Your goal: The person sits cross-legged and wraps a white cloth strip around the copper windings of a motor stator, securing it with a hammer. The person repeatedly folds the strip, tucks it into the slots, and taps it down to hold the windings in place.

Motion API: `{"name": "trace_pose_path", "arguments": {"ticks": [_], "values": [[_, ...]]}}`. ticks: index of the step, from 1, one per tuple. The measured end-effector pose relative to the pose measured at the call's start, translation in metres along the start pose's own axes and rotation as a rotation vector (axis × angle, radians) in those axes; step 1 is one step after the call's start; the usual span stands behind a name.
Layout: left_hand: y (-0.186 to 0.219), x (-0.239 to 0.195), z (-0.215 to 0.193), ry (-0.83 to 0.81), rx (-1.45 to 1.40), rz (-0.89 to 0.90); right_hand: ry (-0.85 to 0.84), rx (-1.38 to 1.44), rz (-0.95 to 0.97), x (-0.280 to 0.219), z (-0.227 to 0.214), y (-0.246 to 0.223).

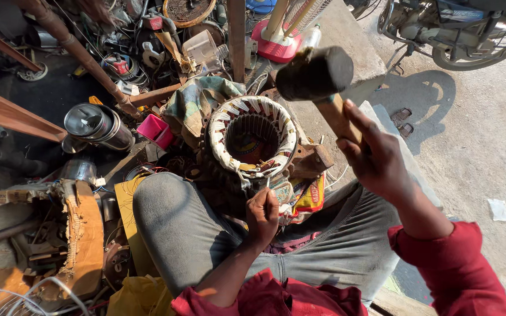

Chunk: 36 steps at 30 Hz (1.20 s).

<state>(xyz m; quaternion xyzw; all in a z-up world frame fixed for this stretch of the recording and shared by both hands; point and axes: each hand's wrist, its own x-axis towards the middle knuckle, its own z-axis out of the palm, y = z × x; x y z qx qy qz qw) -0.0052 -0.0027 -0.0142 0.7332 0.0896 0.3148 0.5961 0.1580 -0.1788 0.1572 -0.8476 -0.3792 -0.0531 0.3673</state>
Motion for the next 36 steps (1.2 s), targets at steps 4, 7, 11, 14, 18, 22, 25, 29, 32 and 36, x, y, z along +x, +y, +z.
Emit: {"name": "trace_pose_path", "arguments": {"ticks": [4,7,11,14,18,22,25,29,32,36], "values": [[-0.007,-0.001,0.000,-0.011,-0.007,-0.075,-0.153,0.044,-0.111,0.047,0.012,-0.008],[-0.010,0.000,-0.001,-0.013,0.031,0.116,-0.687,-0.028,-0.104,0.047,0.016,-0.010],[-0.011,-0.006,0.002,-0.021,-0.073,-0.008,-0.498,-0.374,-0.059,0.014,-0.009,-0.005],[-0.004,0.001,-0.005,-0.084,-0.121,-0.036,-0.446,-0.391,0.033,-0.011,-0.026,-0.001],[0.011,0.011,-0.012,-0.015,-0.589,-0.608,-0.952,-0.513,0.151,-0.040,-0.051,0.028],[0.018,0.024,-0.023,0.126,-1.304,-1.013,-1.311,-0.515,-0.013,-0.113,-0.036,0.046],[0.017,0.032,-0.022,0.160,-1.413,-1.027,-0.975,-0.418,-0.526,-0.167,-0.003,0.042],[0.011,0.029,-0.023,0.162,-1.376,-1.046,-1.261,-0.380,-0.362,-0.180,0.018,0.037],[0.011,0.028,-0.019,0.183,-1.411,-1.023,-1.379,-0.299,-0.275,-0.152,0.020,0.031],[0.017,0.027,-0.012,0.243,-1.455,-1.016,-0.901,0.081,-0.181,-0.117,0.036,0.012]]}}
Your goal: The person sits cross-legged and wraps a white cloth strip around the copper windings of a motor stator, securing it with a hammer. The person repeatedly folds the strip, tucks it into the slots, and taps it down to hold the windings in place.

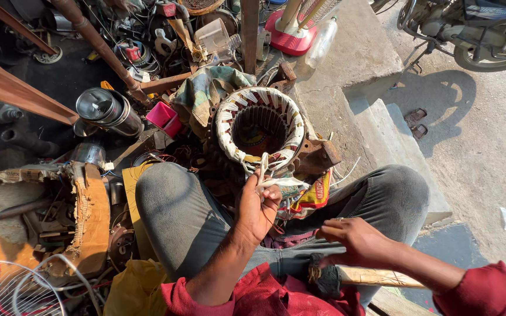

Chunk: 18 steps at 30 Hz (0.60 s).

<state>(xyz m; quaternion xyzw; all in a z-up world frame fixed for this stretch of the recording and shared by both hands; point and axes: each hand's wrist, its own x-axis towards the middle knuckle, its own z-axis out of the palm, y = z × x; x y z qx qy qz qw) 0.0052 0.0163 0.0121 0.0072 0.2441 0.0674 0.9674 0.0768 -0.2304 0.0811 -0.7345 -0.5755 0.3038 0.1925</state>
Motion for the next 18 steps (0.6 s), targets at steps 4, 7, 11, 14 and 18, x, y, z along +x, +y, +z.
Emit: {"name": "trace_pose_path", "arguments": {"ticks": [4,7,11,14,18], "values": [[-0.006,-0.006,0.005,0.020,0.071,0.057,0.523,-0.070,-0.312,0.050,0.009,-0.010],[-0.002,-0.014,0.008,0.108,0.196,-0.092,0.394,-0.119,-0.443,0.082,0.009,-0.014],[0.002,-0.022,0.006,0.109,0.294,-0.002,0.465,-0.061,-0.612,0.100,-0.007,-0.018],[0.003,-0.025,0.003,0.092,0.303,-0.019,0.503,0.010,-0.571,0.094,-0.014,-0.026],[0.004,-0.025,-0.001,-0.024,0.387,0.072,0.796,0.695,-0.403,0.076,-0.024,-0.027]]}}
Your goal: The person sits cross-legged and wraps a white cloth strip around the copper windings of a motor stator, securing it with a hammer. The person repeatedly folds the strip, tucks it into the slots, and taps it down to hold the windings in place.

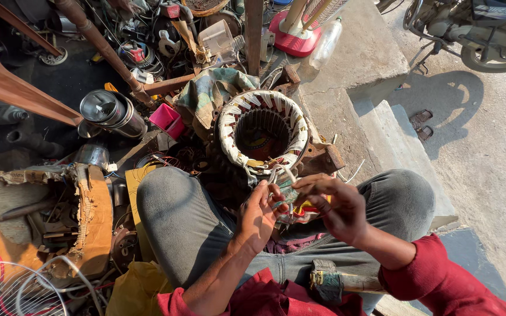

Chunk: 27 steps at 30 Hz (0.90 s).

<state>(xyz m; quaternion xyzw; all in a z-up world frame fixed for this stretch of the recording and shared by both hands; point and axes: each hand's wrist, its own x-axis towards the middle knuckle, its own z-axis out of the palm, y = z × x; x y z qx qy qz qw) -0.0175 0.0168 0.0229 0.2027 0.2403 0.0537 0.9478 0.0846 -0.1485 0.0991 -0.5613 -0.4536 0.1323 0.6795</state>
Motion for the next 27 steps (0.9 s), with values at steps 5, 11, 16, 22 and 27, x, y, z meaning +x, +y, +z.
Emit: {"name": "trace_pose_path", "arguments": {"ticks": [5,11,16,22,27], "values": [[-0.009,0.008,-0.008,-0.160,0.383,0.159,0.493,-0.122,-0.144,0.013,-0.046,-0.014],[-0.016,0.016,-0.016,-0.183,1.043,0.421,0.086,-0.724,-0.072,0.026,-0.050,-0.020],[-0.010,0.004,-0.004,-0.269,1.289,0.745,-0.113,-0.444,0.205,0.021,-0.015,0.019],[-0.004,-0.003,0.007,-0.258,1.147,0.609,-0.271,-0.509,0.244,0.010,-0.001,0.034],[-0.004,0.004,-0.007,-0.279,1.145,0.657,-0.313,-0.642,0.272,0.026,-0.016,0.019]]}}
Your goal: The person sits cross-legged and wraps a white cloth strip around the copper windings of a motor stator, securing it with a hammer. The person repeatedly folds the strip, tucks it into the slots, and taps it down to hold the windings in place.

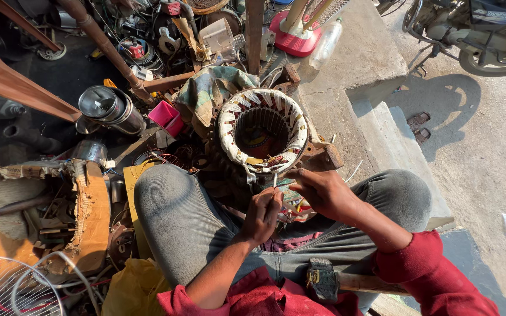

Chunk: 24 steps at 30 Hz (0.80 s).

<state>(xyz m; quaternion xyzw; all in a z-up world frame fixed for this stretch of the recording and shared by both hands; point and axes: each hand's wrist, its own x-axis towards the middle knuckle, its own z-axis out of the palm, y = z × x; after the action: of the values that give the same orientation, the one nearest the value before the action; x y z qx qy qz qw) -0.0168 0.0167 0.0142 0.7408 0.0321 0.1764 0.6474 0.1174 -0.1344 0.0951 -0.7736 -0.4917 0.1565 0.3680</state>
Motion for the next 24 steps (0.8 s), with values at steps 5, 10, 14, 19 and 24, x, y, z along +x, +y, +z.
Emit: {"name": "trace_pose_path", "arguments": {"ticks": [5,10,14,19,24], "values": [[-0.008,0.002,-0.004,-0.069,0.015,-0.016,-0.098,-0.242,-0.309,-0.001,-0.033,-0.001],[-0.009,0.004,-0.010,-0.189,-0.017,-0.001,0.019,-0.348,-0.301,-0.001,-0.047,-0.011],[-0.018,0.005,-0.010,-0.181,0.017,0.037,0.307,-0.406,-0.154,0.010,-0.049,-0.013],[-0.011,0.002,-0.004,-0.118,0.059,-0.087,0.385,-0.349,-0.045,0.033,-0.048,-0.005],[0.019,0.007,0.021,0.128,0.308,0.272,0.310,-0.464,0.002,0.077,-0.039,0.016]]}}
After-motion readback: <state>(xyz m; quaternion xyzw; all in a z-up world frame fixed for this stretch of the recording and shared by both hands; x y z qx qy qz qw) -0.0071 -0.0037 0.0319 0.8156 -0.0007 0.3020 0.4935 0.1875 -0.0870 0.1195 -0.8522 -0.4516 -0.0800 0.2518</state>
